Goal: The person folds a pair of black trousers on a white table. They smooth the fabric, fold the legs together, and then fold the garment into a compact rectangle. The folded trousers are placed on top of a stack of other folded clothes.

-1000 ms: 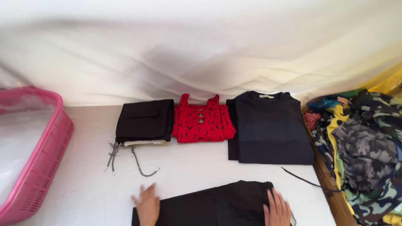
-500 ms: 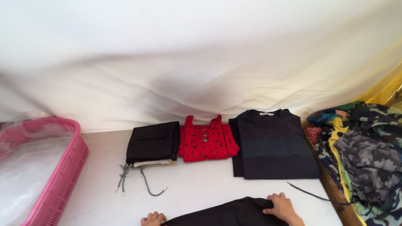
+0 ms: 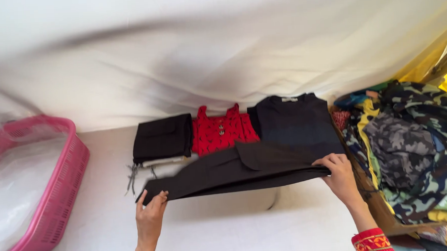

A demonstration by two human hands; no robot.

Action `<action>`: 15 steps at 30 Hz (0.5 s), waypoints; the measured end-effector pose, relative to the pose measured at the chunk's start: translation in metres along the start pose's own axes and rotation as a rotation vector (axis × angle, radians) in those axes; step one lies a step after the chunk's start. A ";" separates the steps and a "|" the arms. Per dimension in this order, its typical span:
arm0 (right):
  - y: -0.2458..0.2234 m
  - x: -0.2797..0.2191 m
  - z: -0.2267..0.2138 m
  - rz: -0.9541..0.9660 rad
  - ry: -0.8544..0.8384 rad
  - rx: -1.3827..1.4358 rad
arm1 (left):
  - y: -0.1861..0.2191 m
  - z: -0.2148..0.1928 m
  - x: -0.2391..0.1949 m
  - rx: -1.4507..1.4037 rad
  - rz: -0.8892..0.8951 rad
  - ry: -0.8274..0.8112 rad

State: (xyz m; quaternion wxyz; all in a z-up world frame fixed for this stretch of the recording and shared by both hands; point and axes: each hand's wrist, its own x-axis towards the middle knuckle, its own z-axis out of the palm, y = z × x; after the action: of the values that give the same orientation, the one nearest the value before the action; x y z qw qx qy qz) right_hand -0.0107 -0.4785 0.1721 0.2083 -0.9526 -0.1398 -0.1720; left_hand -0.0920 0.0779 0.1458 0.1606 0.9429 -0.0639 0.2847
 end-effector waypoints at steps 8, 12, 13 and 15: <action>0.075 -0.143 0.120 -0.008 -0.027 -0.395 | -0.041 0.078 -0.161 0.136 0.042 -0.089; 0.056 -0.172 0.123 0.036 -0.374 -0.442 | -0.025 0.098 -0.211 0.091 -0.351 -0.475; 0.045 -0.168 0.110 0.187 -0.532 -0.347 | -0.017 0.094 -0.204 0.161 -0.414 -0.481; 0.025 -0.159 0.099 0.352 -0.691 -0.249 | -0.004 0.092 -0.198 0.227 -0.470 -0.496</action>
State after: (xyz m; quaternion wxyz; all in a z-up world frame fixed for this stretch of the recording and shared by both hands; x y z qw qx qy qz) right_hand -0.1185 -0.4872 0.0172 0.0583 -0.9816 -0.0146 0.1811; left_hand -0.2076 0.0563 -0.0384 0.0954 0.9841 0.1498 0.0079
